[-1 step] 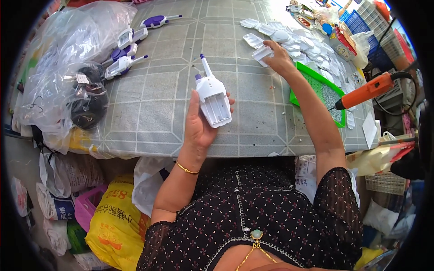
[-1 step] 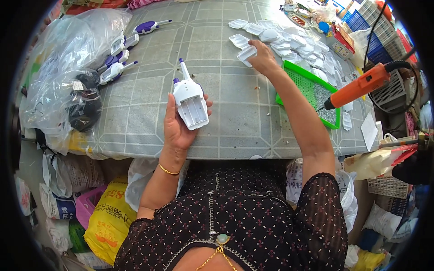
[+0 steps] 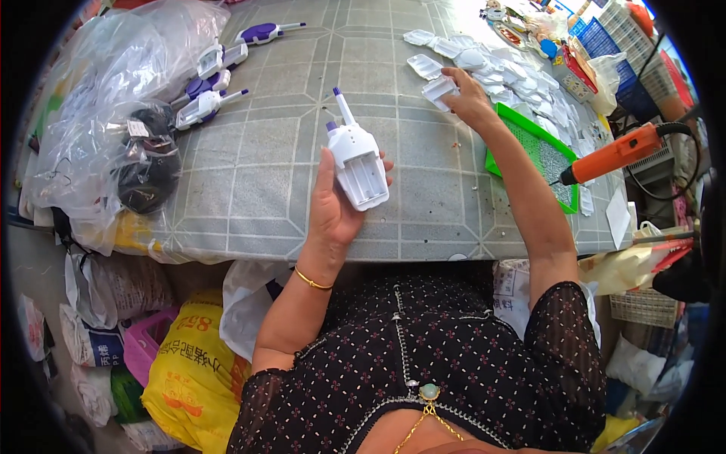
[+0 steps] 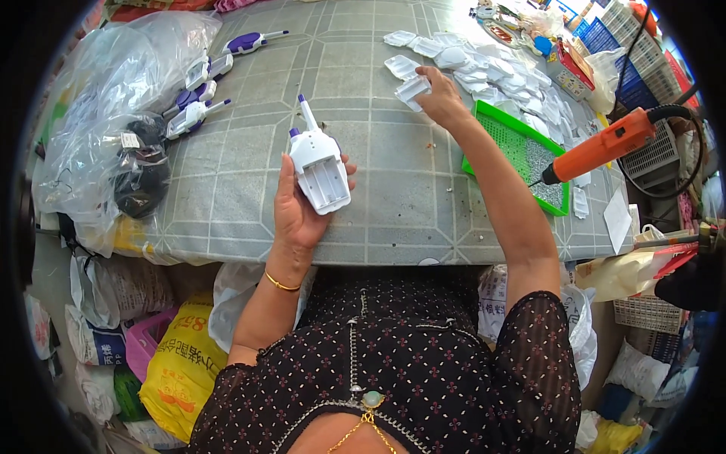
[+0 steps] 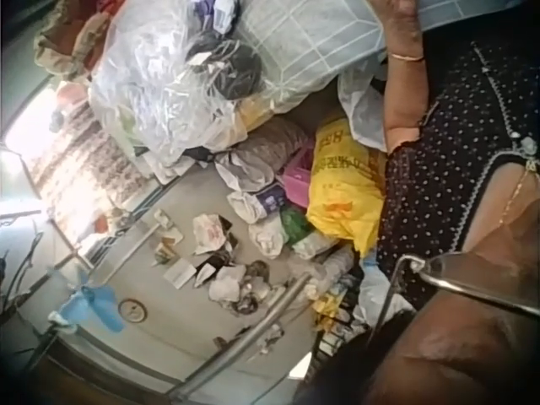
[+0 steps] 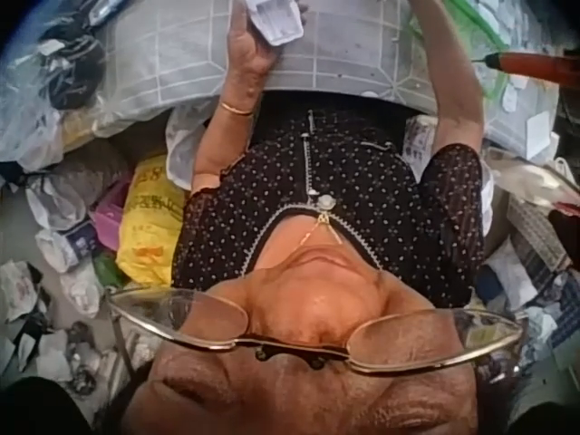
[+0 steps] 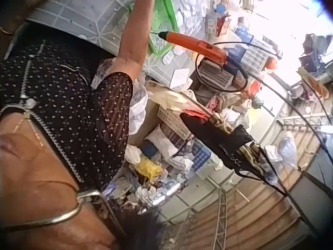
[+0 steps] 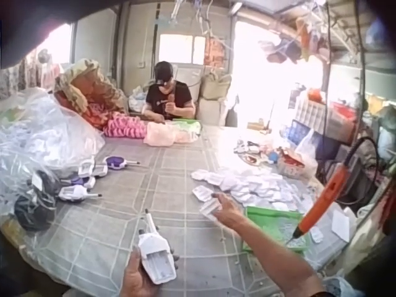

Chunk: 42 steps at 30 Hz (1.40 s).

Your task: The person is assembling plastic toy housing components using an electric screwdriver at a workbench.

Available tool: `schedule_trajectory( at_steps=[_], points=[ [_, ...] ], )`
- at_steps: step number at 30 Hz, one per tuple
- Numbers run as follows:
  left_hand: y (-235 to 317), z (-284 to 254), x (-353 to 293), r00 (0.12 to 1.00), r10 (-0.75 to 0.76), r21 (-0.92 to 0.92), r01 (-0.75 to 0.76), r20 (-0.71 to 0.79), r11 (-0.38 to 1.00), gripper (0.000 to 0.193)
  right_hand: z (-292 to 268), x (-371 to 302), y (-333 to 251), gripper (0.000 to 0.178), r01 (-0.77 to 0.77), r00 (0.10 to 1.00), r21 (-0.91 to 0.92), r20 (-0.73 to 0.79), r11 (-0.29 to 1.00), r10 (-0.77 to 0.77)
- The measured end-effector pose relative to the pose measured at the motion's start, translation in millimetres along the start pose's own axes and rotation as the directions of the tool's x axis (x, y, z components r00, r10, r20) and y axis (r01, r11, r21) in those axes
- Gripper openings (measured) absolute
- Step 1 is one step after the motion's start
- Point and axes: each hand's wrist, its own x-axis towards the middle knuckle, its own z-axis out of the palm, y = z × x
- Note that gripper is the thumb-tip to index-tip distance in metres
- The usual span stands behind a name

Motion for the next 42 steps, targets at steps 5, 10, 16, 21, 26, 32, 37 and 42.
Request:
schedule_trajectory(
  at_steps=[5,10,16,21,26,32,37,42],
  points=[
    [-2.8,-8.8,0.5,0.998,0.032,-0.038,-0.031,0.047,0.999,0.062,2.3,-75.1,-98.5,0.043,0.252,0.966,0.261,-0.125,0.932,-0.226],
    [-3.3,-13.9,4.4,0.998,0.056,-0.102,-0.058,-0.025,0.993,0.059,5.0,-123.4,-148.2,0.038,0.671,0.736,-0.011,-0.11,0.741,-0.668],
    [0.9,-1.0,-5.0,0.997,0.031,-0.052,-0.027,0.075,0.998,0.065,-22.4,-116.8,-143.5,0.046,0.587,0.782,0.262,0.06,0.766,-0.62],
    [1.0,-1.0,-7.7,0.988,-0.042,-0.035,0.048,0.151,0.998,0.067,-31.2,-114.4,-135.8,0.056,0.651,0.718,0.3,0.055,0.697,-0.694],
    [-1.3,-7.3,-6.5,0.997,-0.004,-0.041,0.007,0.075,0.999,0.065,-28.5,-134.0,-138.6,0.06,0.741,0.625,0.279,0.048,0.611,-0.78],
    [-2.4,-7.5,-6.8,0.997,-0.009,-0.008,0.01,0.077,1.0,0.064,-23.2,-141.6,-133.6,0.06,0.784,0.599,0.172,0.045,0.597,-0.799],
    [-1.6,-4.0,-7.8,0.996,-0.031,0.02,0.029,0.086,0.999,0.065,-24.3,-144.2,-132.0,0.058,0.794,0.604,0.08,-0.002,0.602,-0.797],
    [-1.8,-5.0,-11.0,0.998,0.024,0.074,-0.029,0.064,0.997,0.065,-4.1,-158.1,-127.5,0.059,0.724,0.686,0.184,-0.087,0.665,-0.722]
  ],
)
